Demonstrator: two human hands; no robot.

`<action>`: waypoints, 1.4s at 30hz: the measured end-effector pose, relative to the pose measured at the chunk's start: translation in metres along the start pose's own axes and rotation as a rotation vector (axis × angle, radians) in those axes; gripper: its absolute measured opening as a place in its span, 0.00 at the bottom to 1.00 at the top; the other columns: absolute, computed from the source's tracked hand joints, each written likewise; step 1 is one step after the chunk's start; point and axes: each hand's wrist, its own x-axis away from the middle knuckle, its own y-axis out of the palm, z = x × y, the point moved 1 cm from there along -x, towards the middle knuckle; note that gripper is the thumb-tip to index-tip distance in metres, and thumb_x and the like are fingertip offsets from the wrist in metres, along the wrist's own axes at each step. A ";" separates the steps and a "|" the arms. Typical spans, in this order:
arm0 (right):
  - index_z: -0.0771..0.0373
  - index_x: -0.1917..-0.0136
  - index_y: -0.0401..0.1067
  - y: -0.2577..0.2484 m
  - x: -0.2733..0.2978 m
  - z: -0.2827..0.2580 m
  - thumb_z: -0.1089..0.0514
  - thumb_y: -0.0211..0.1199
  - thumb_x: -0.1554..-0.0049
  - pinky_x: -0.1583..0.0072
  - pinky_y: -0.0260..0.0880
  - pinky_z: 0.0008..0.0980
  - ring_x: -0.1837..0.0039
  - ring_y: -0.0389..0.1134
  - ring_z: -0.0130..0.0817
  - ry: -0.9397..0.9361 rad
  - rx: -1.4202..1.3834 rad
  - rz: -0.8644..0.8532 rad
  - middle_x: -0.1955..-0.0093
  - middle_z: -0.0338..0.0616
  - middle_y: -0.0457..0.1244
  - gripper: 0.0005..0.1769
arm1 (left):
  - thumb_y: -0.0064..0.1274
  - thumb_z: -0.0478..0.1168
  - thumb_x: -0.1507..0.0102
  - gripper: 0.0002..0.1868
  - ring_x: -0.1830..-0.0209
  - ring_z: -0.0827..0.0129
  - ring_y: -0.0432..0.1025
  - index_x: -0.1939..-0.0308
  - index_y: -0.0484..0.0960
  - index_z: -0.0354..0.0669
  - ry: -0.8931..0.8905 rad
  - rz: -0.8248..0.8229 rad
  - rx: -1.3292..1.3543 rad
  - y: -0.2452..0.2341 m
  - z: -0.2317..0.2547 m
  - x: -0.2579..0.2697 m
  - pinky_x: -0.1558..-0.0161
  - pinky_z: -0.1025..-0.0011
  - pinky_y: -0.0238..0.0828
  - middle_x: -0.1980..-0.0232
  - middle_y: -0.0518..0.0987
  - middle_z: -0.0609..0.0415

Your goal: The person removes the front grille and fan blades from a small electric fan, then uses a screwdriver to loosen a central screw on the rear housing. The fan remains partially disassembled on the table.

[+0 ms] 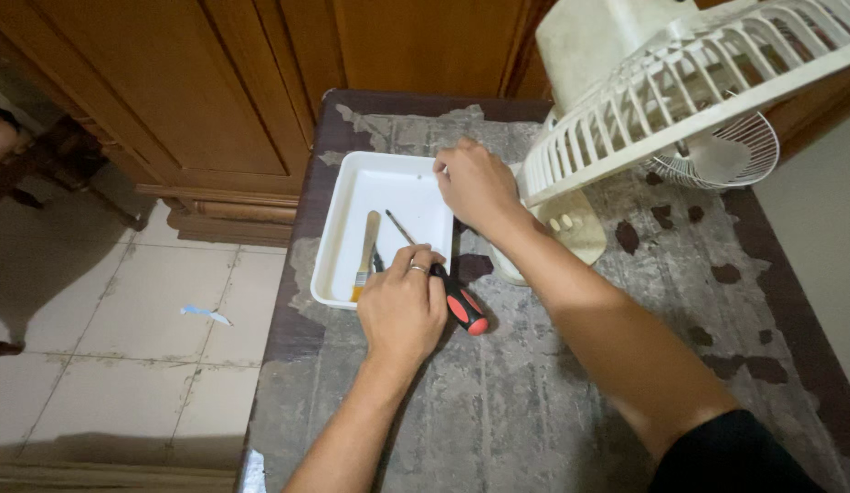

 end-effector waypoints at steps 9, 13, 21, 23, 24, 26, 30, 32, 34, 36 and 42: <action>0.61 0.54 0.79 -0.045 0.068 -0.032 0.51 0.68 0.46 0.60 0.68 0.37 0.64 0.70 0.38 0.090 -0.432 -0.198 0.66 0.47 0.68 0.12 | 0.51 0.36 0.41 0.09 0.64 0.52 0.77 0.59 0.84 0.45 0.003 0.008 0.000 0.004 -0.004 0.003 0.58 0.55 0.72 0.50 0.83 0.55; 0.60 0.47 0.75 -0.058 0.096 -0.036 0.50 0.63 0.40 0.63 0.66 0.31 0.67 0.68 0.29 0.165 -0.558 -0.364 0.68 0.42 0.69 0.14 | 0.53 0.36 0.40 0.09 0.60 0.52 0.78 0.58 0.85 0.43 0.013 0.045 0.045 0.005 -0.002 0.003 0.57 0.56 0.74 0.48 0.83 0.53; 0.65 0.38 0.67 -0.044 0.134 -0.027 0.58 0.58 0.37 0.59 0.67 0.24 0.61 0.65 0.19 0.160 -1.029 -0.356 0.64 0.34 0.66 0.16 | 0.54 0.30 0.42 0.13 0.55 0.53 0.79 0.54 0.85 0.42 0.165 0.139 0.140 -0.004 0.006 0.008 0.54 0.59 0.75 0.44 0.82 0.50; 0.67 0.39 0.69 -0.043 0.144 -0.024 0.58 0.59 0.35 0.56 0.67 0.23 0.58 0.65 0.19 0.103 -1.003 -0.299 0.60 0.35 0.66 0.13 | 0.55 0.29 0.43 0.15 0.53 0.53 0.79 0.52 0.84 0.42 0.268 0.188 0.173 -0.008 0.010 0.010 0.51 0.60 0.76 0.43 0.81 0.49; 0.68 0.40 0.71 -0.043 0.149 -0.022 0.58 0.59 0.33 0.55 0.67 0.23 0.57 0.64 0.19 0.076 -0.989 -0.271 0.58 0.35 0.66 0.12 | 0.55 0.28 0.43 0.16 0.51 0.53 0.79 0.51 0.83 0.41 0.306 0.184 0.199 -0.009 0.012 0.011 0.50 0.60 0.76 0.42 0.81 0.49; 0.67 0.41 0.71 -0.047 0.164 -0.015 0.57 0.58 0.34 0.61 0.63 0.24 0.62 0.62 0.20 0.262 -1.019 -0.317 0.62 0.36 0.63 0.13 | 0.56 0.27 0.42 0.17 0.48 0.54 0.79 0.49 0.82 0.41 0.383 0.172 0.254 -0.011 0.018 0.015 0.48 0.61 0.77 0.41 0.81 0.48; 0.66 0.41 0.70 -0.064 0.188 -0.002 0.57 0.57 0.35 0.57 0.66 0.22 0.57 0.64 0.16 0.255 -1.112 -0.227 0.54 0.33 0.65 0.12 | 0.58 0.29 0.43 0.22 0.44 0.53 0.78 0.45 0.83 0.42 0.525 0.127 0.259 -0.013 0.033 0.023 0.45 0.62 0.77 0.41 0.80 0.47; 0.63 0.40 0.70 -0.074 0.200 0.008 0.56 0.57 0.35 0.59 0.69 0.23 0.62 0.62 0.19 0.337 -1.108 -0.249 0.58 0.34 0.63 0.13 | 0.59 0.30 0.43 0.23 0.43 0.53 0.78 0.43 0.82 0.42 0.613 0.106 0.254 -0.013 0.042 0.024 0.44 0.62 0.77 0.39 0.79 0.46; 0.61 0.40 0.70 -0.083 0.213 0.020 0.55 0.57 0.36 0.59 0.70 0.23 0.63 0.61 0.20 0.369 -1.086 -0.251 0.58 0.33 0.62 0.13 | 0.59 0.30 0.45 0.25 0.41 0.51 0.77 0.42 0.81 0.42 0.693 0.047 0.245 -0.013 0.050 0.026 0.43 0.60 0.76 0.38 0.79 0.46; 0.62 0.39 0.70 -0.092 0.224 0.036 0.56 0.57 0.35 0.58 0.68 0.22 0.61 0.62 0.19 0.348 -1.043 -0.227 0.55 0.31 0.63 0.13 | 0.59 0.31 0.46 0.26 0.40 0.50 0.76 0.42 0.81 0.41 0.770 0.005 0.229 -0.011 0.056 0.028 0.41 0.59 0.76 0.37 0.78 0.45; 0.65 0.39 0.74 -0.116 0.255 0.076 0.62 0.62 0.39 0.54 0.72 0.22 0.55 0.66 0.19 0.312 -0.817 -0.103 0.50 0.38 0.63 0.14 | 0.61 0.31 0.45 0.25 0.35 0.48 0.73 0.42 0.80 0.41 0.837 -0.026 0.144 -0.005 0.057 0.031 0.37 0.58 0.75 0.35 0.76 0.43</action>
